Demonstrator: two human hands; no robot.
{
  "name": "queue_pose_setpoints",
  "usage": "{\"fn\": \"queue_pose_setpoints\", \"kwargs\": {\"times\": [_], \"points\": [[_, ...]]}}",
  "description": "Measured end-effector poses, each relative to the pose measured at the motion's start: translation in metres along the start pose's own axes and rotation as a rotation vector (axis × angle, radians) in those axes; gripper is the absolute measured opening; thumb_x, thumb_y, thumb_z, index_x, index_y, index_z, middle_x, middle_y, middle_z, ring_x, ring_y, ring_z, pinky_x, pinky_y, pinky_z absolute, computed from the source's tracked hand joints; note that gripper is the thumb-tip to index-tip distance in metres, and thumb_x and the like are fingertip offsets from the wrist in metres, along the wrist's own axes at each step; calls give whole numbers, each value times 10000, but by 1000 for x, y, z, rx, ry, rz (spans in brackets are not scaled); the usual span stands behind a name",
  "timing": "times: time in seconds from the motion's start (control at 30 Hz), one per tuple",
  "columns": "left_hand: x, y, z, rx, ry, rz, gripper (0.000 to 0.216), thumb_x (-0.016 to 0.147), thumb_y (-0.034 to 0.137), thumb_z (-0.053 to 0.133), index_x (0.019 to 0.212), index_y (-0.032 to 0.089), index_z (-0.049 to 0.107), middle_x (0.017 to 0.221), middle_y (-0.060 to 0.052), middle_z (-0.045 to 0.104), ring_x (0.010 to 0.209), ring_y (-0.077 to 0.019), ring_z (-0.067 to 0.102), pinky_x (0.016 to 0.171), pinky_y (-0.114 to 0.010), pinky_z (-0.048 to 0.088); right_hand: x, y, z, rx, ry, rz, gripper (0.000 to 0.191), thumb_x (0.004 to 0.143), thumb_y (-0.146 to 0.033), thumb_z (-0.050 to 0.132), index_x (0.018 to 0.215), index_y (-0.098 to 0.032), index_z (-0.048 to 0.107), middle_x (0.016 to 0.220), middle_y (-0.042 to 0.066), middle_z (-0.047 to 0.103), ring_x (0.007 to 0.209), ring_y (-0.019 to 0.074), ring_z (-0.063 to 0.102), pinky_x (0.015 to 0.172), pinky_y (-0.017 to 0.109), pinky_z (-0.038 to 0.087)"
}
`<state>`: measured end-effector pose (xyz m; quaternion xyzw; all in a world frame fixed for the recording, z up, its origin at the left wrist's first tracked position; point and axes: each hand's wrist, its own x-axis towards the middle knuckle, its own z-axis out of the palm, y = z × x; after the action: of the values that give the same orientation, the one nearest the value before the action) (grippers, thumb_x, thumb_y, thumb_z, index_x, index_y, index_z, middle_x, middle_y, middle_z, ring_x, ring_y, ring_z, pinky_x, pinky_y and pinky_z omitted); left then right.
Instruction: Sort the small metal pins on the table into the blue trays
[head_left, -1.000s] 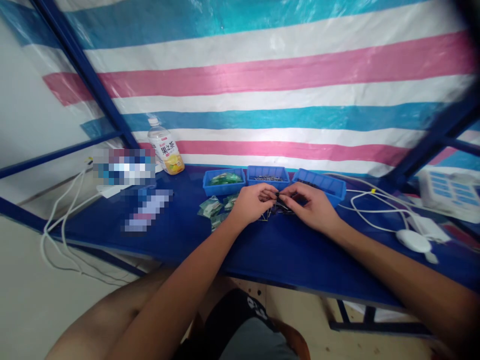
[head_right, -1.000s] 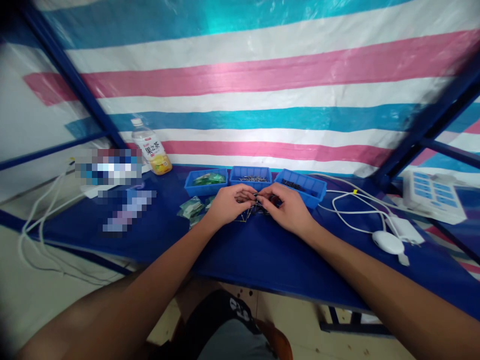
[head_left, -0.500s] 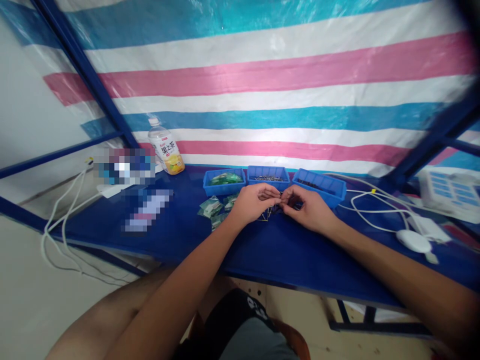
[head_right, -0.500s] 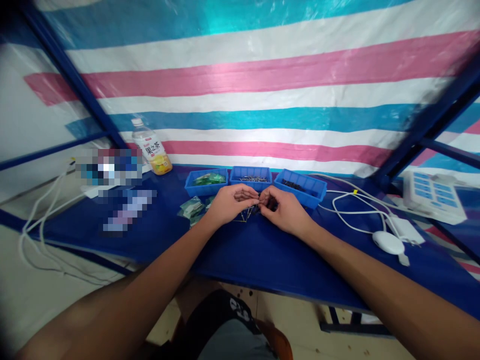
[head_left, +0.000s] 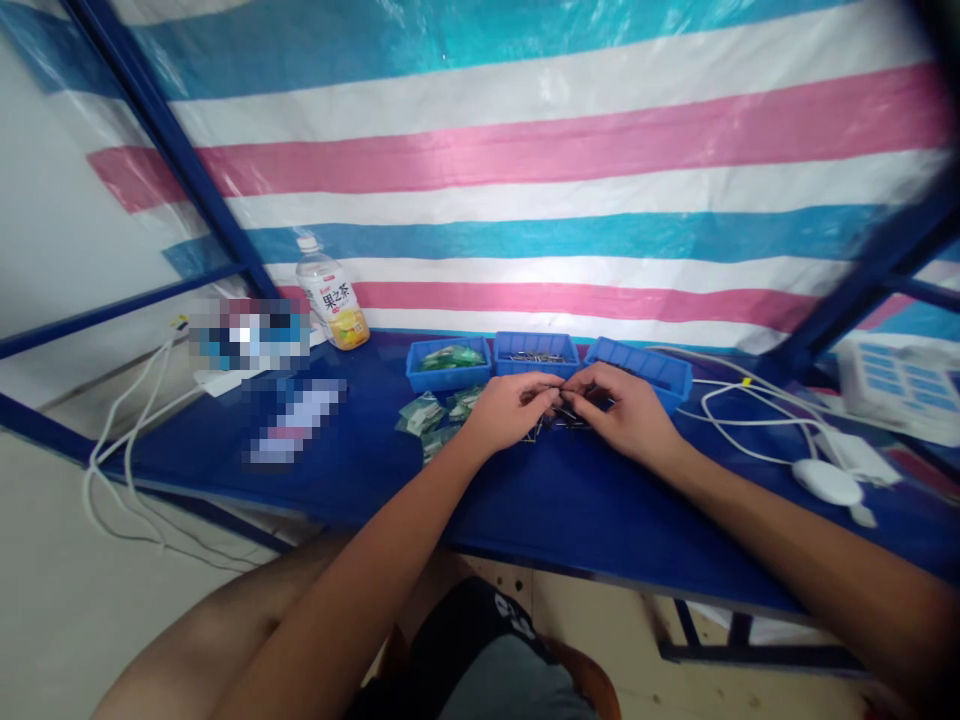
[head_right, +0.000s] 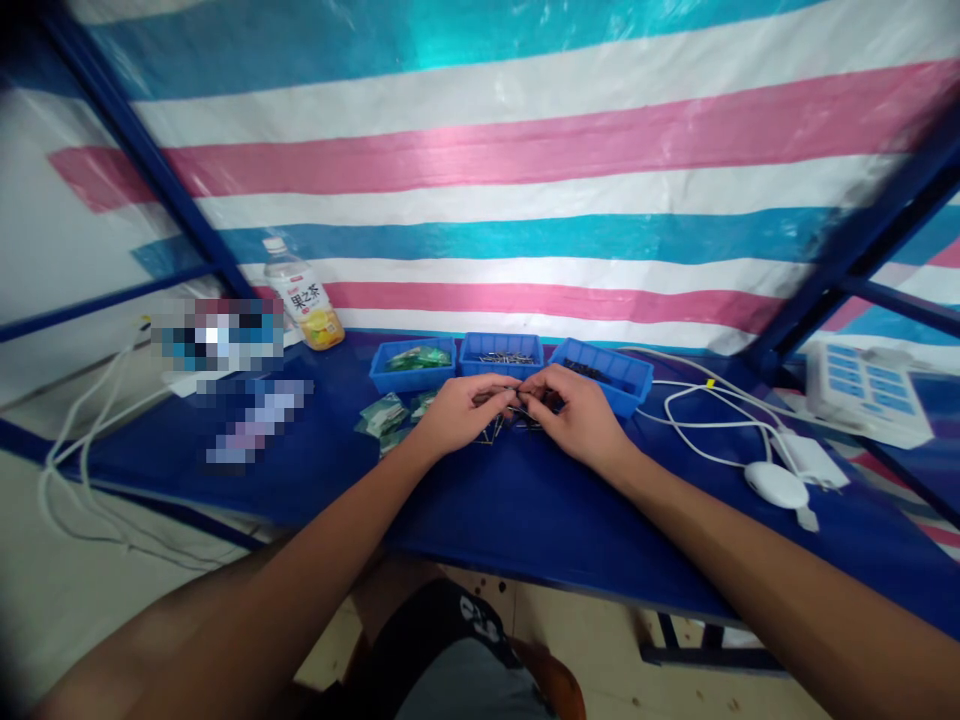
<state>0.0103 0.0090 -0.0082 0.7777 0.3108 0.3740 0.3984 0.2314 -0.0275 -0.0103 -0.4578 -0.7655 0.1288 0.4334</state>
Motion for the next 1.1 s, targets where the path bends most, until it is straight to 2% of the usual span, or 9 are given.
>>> {"fn": "queue_pose_setpoints", "kwargs": {"times": [0.17, 0.3, 0.4, 0.6, 0.8, 1.1], "points": [[2, 0, -1, 32, 35, 48, 251, 958, 263, 680, 1149, 181, 820, 1164, -96, 824, 1030, -242, 798, 980, -393, 645, 1, 2, 1, 29, -8, -53, 151, 975, -373, 702, 969, -244, 780, 992, 76, 746, 810, 218, 683, 723, 381, 577], [3, -2, -2, 23, 54, 22, 254, 911, 235, 739, 1148, 189, 819, 1192, -102, 816, 1027, -242, 800, 970, -389, 654, 1, 5, 2, 7, -26, -87, 170, 997, -364, 668, 1029, -256, 795, 1050, 81, 772, 895, 241, 730, 809, 417, 609], [3, -5, -1, 0, 100, 0, 202, 900, 191, 731, 1083, 183, 816, 1130, -94, 825, 986, -233, 806, 960, -385, 659, -1, 4, 2, 7, -56, -98, 194, 1020, -327, 623, 1093, -261, 790, 1107, 73, 792, 978, 250, 753, 881, 423, 608], [4, -7, 1, 20, 181, -12, 121, 841, 123, 704, 924, 166, 780, 1000, -83, 824, 910, -224, 809, 897, -358, 667, -4, -4, 2, 33, -74, 58, 201, 1010, -357, 637, 1122, -251, 765, 1033, 52, 817, 860, 231, 770, 731, 354, 598], [2, -8, 1, 69, 155, -2, 140, 822, 108, 696, 923, 166, 773, 936, -62, 822, 846, -196, 796, 846, -323, 661, -3, 0, 3, 29, -22, 60, 287, 985, -409, 680, 1209, -233, 716, 899, 40, 770, 751, 204, 706, 710, 353, 572], [2, -7, -1, 206, 147, 79, 179, 862, 123, 675, 953, 193, 813, 1022, -53, 819, 901, -191, 776, 892, -332, 653, -2, 3, 2, -70, -67, 55, 160, 969, -365, 675, 1004, -249, 779, 904, 36, 776, 725, 197, 666, 676, 346, 517]]}}
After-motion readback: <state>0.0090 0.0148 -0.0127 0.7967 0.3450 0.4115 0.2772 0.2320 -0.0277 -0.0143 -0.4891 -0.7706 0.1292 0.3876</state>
